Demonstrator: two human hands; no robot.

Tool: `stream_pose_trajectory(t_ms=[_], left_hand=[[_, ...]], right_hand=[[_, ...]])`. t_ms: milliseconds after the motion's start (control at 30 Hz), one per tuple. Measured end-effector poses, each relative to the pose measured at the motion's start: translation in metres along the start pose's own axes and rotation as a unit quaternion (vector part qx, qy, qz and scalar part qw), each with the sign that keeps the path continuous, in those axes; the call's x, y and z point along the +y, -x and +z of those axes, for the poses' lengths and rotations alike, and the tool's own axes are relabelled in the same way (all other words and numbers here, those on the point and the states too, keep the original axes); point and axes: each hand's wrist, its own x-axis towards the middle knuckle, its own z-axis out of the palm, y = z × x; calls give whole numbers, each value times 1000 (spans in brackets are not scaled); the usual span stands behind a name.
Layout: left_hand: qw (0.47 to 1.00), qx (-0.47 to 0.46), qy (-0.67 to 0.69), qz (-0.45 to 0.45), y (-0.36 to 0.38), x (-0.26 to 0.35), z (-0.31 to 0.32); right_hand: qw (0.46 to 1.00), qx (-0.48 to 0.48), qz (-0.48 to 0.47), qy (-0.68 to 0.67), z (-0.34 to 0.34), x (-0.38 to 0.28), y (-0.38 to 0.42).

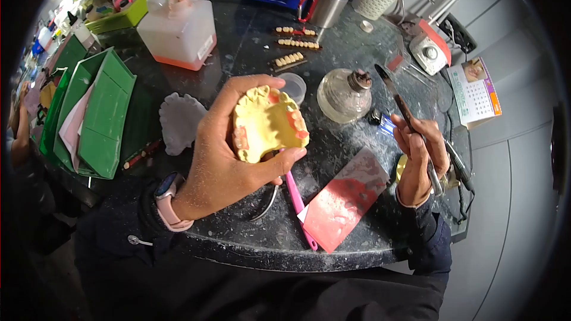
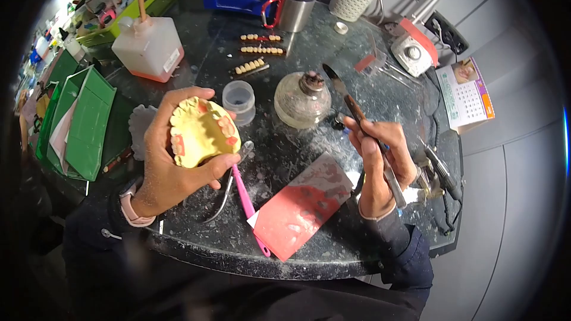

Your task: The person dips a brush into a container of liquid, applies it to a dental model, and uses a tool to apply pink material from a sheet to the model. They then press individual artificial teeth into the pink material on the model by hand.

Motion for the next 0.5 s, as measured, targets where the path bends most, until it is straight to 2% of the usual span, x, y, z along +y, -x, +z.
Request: stream_pose_trajectory(t_ms=[267,367,500], left_hand=[[999,-14,-35,19,0,-8,-2],[999,-18,-40,21,0,-8,-2],[997,-8,-68,24,1,-10,-2]], right_hand=[[998,5,-11,58,1,4,0],[998,19,34,51,3,-3,1],[999,-8,20,26,-1,0,1]])
